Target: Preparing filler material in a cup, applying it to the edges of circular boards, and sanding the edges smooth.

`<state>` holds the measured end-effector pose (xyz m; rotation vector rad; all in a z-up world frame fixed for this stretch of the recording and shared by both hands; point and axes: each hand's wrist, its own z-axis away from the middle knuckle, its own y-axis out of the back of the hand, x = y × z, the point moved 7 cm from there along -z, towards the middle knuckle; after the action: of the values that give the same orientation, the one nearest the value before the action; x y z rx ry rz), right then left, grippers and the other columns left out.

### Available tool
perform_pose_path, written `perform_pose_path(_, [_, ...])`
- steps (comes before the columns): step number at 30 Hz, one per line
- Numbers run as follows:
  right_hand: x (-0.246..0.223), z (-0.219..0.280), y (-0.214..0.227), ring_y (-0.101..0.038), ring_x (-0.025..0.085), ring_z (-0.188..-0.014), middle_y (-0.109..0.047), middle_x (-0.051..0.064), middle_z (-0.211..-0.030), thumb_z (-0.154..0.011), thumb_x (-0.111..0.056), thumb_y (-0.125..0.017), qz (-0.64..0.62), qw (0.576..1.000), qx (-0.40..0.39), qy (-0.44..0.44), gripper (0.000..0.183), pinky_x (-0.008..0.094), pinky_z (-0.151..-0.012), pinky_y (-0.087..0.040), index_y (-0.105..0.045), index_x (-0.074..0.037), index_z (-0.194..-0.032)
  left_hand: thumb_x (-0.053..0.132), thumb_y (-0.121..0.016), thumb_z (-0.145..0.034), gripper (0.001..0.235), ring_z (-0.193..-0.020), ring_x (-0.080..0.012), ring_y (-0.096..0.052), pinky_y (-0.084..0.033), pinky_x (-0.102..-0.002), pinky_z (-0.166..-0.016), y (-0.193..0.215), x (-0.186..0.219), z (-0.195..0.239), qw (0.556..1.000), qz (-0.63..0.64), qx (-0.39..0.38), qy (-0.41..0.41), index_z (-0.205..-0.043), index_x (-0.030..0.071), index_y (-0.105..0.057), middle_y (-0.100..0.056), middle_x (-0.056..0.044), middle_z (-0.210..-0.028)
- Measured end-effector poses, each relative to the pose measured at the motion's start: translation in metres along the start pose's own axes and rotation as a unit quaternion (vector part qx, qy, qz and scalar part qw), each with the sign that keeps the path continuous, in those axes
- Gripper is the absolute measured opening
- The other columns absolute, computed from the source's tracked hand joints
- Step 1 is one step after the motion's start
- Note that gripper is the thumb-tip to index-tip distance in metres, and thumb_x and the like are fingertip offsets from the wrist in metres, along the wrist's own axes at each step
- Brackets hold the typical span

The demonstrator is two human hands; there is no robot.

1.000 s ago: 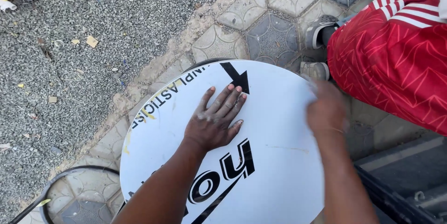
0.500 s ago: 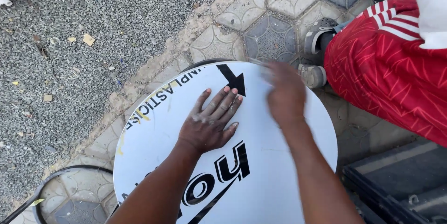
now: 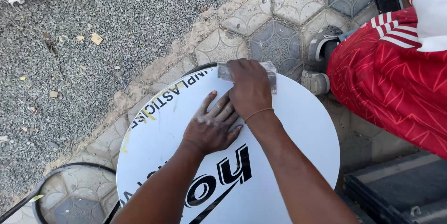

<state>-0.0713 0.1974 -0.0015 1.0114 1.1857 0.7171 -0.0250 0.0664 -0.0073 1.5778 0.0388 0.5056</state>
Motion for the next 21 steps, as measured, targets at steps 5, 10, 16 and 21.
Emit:
perform_pose_path(5, [0.089, 0.059, 0.06, -0.061, 0.037, -0.123, -0.07, 0.015, -0.122, -0.082, 0.007, -0.052, 0.009, 0.999, 0.0, -0.045, 0.058, 0.048, -0.109, -0.045, -0.069, -0.012, -0.134, 0.052, -0.028, -0.104, 0.065, -0.156, -0.024, -0.029, -0.022, -0.056, -0.124, 0.017, 0.002, -0.004, 1.0, 0.01, 0.026, 0.006, -0.158, 0.019, -0.041, -0.029, -0.006, -0.17])
perform_pose_path(10, [0.208, 0.126, 0.049, -0.069, 0.031, -0.105, -0.074, 0.003, -0.111, -0.087, -0.015, -0.057, 0.073, 0.885, -0.089, -0.451, 0.049, 0.05, -0.088, -0.056, -0.072, -0.033, -0.129, 0.05, -0.026, -0.104, 0.064, -0.155, -0.0224, -0.033, -0.024, -0.054, -0.125, 0.024, -0.001, 0.001, 0.999, 0.019, 0.03, 0.018, -0.157, 0.019, -0.042, -0.034, -0.006, -0.168])
perform_pose_path(16, [-0.025, -0.006, -0.056, -0.068, 0.024, -0.103, -0.073, 0.002, -0.1, -0.083, -0.011, -0.065, 0.231, 0.972, 0.032, -0.01, 0.03, 0.047, -0.1, -0.046, -0.078, -0.02, -0.108, 0.053, -0.043, -0.098, 0.052, -0.099, -0.0221, -0.07, -0.028, -0.058, -0.125, 0.053, 0.0, -0.009, 0.992, 0.059, 0.112, 0.015, -0.081, 0.021, -0.08, -0.074, 0.001, -0.08])
perform_pose_path(21, [-0.072, -0.022, -0.034, -0.069, 0.024, -0.099, -0.07, -0.001, -0.096, -0.09, -0.008, -0.053, 0.059, 0.993, -0.021, 0.102, 0.032, 0.043, -0.097, -0.044, -0.073, -0.025, -0.109, 0.051, -0.044, -0.097, 0.045, -0.126, -0.0242, -0.058, -0.032, -0.057, -0.122, 0.036, 0.005, -0.006, 0.989, 0.071, 0.133, 0.009, -0.105, 0.018, -0.074, -0.062, -0.005, -0.124])
